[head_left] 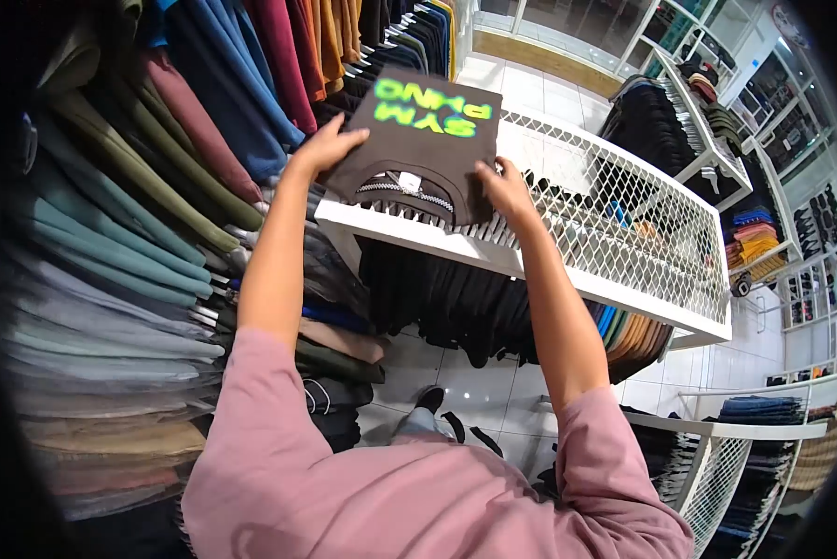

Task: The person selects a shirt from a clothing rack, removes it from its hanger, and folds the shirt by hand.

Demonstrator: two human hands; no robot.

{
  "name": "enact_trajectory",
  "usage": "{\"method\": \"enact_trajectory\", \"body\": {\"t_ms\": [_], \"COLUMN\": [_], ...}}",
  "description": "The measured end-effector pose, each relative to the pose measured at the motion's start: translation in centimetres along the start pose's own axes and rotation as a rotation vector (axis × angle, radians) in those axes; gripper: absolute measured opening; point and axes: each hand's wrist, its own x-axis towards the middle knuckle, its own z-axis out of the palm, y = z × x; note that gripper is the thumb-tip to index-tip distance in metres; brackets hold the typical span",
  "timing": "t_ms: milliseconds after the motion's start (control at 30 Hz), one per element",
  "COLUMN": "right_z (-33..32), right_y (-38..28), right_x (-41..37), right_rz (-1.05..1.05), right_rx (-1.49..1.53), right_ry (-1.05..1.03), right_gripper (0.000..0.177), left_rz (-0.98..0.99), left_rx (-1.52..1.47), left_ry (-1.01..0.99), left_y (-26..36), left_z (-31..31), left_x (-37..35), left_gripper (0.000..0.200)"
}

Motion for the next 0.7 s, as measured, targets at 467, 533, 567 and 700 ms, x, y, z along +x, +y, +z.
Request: {"method": "enact_trajectory", "body": {"t_ms": [467,533,567,700], "right_z": [2.5,2.4,2.4,2.3], "right_y": [1.5,1.5,1.6,1.5], "right_x": [-5.8,-6.2,-6.5,-7.1], "right_rz": [-0.292,-0.296,-0.291,-0.322], "right_rx": [-0.263,-0.277,-0.286,-0.331], "right_ry": [0.222,0.23,0.239,0.266], "right_gripper": [0.062,0.062,0.061,0.059], "left_rz": [0.122,0.158,0.163,0.167], "left_rx": [0.124,0.204,0.202,0.259], "left_ry": [0.176,0.249,0.26,0.287], "left_y": [-4.2,-3.2,-2.6,-2.4], "left_z": [0.9,0.8,0.8,1.2], "left_x": [-5.8,-7.2,-7.9,-8.6], "left_gripper": [0.062,0.062,0.061,0.055]}}
